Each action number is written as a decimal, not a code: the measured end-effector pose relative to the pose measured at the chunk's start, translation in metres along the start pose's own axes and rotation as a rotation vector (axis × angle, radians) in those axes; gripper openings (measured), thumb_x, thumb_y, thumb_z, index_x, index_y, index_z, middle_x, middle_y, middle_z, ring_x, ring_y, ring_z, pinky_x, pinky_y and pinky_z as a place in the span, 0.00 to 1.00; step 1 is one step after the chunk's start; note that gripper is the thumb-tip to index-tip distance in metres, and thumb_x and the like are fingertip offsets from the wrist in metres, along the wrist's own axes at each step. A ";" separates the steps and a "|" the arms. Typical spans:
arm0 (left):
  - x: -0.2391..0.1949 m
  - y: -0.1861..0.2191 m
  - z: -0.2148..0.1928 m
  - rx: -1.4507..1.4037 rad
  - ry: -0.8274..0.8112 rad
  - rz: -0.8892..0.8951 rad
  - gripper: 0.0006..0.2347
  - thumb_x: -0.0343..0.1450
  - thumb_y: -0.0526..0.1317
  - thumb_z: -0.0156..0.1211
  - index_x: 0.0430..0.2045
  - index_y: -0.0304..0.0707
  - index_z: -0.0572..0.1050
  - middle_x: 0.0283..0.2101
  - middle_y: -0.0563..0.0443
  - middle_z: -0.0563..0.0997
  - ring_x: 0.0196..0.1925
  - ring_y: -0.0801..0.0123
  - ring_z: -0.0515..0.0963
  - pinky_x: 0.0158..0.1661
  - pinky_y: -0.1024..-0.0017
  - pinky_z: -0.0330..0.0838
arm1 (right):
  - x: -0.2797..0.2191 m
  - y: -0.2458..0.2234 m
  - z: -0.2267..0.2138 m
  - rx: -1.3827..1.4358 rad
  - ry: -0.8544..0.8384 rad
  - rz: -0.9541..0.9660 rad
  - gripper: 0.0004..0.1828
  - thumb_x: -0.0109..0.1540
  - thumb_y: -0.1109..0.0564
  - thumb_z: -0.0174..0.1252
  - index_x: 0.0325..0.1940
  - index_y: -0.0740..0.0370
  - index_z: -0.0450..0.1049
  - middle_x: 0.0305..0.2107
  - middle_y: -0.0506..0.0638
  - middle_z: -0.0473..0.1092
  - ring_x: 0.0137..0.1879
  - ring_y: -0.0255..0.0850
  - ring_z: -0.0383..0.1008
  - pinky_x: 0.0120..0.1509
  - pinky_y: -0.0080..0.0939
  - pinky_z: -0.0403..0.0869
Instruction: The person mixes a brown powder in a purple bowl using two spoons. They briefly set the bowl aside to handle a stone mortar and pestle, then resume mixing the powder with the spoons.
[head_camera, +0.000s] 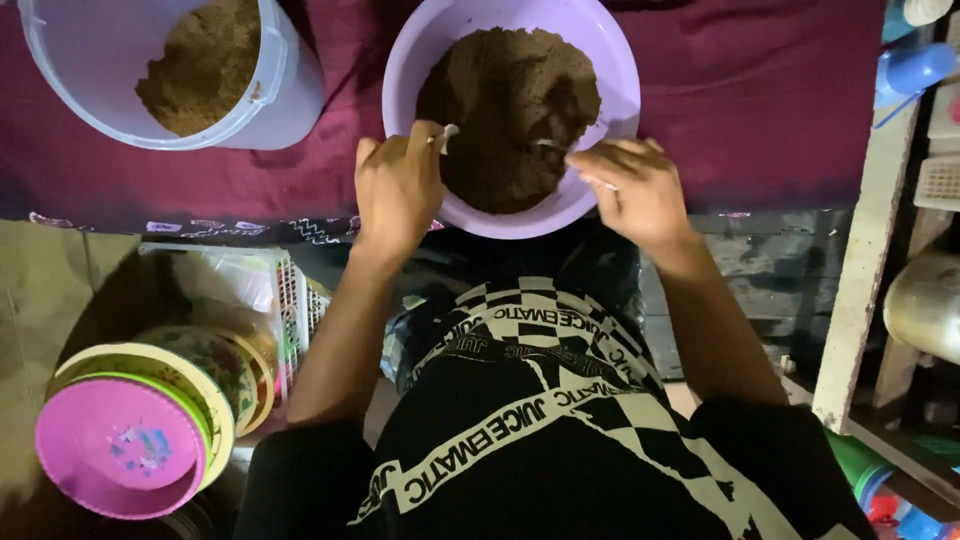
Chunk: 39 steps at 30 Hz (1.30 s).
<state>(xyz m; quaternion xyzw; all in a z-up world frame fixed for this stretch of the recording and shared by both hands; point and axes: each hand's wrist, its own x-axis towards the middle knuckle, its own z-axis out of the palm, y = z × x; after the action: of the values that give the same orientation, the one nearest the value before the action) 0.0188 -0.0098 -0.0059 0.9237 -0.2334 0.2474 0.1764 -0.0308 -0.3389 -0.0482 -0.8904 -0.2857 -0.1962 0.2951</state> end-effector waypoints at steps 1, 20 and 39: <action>-0.002 -0.003 0.003 0.026 0.012 0.005 0.03 0.78 0.40 0.51 0.35 0.50 0.72 0.16 0.58 0.71 0.20 0.64 0.77 0.33 0.69 0.65 | -0.007 0.011 0.002 -0.084 0.043 -0.011 0.13 0.73 0.54 0.52 0.50 0.55 0.83 0.33 0.50 0.77 0.41 0.50 0.79 0.42 0.47 0.72; 0.008 0.009 0.011 0.062 -0.150 -0.094 0.04 0.79 0.40 0.53 0.34 0.47 0.73 0.17 0.58 0.76 0.18 0.62 0.76 0.34 0.64 0.63 | 0.039 -0.075 -0.019 -0.098 0.086 0.101 0.10 0.71 0.65 0.52 0.50 0.67 0.79 0.38 0.54 0.79 0.45 0.49 0.79 0.50 0.47 0.70; -0.005 0.003 0.018 0.152 0.010 -0.044 0.04 0.77 0.43 0.52 0.32 0.51 0.69 0.15 0.59 0.73 0.18 0.64 0.77 0.34 0.68 0.65 | 0.042 -0.035 -0.005 0.013 0.232 0.086 0.12 0.73 0.62 0.51 0.51 0.63 0.81 0.31 0.52 0.78 0.39 0.54 0.78 0.46 0.52 0.73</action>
<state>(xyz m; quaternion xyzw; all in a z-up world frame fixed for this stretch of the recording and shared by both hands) 0.0206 -0.0189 -0.0226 0.9381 -0.1925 0.2650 0.1124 -0.0217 -0.3020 -0.0083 -0.8713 -0.2124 -0.2830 0.3401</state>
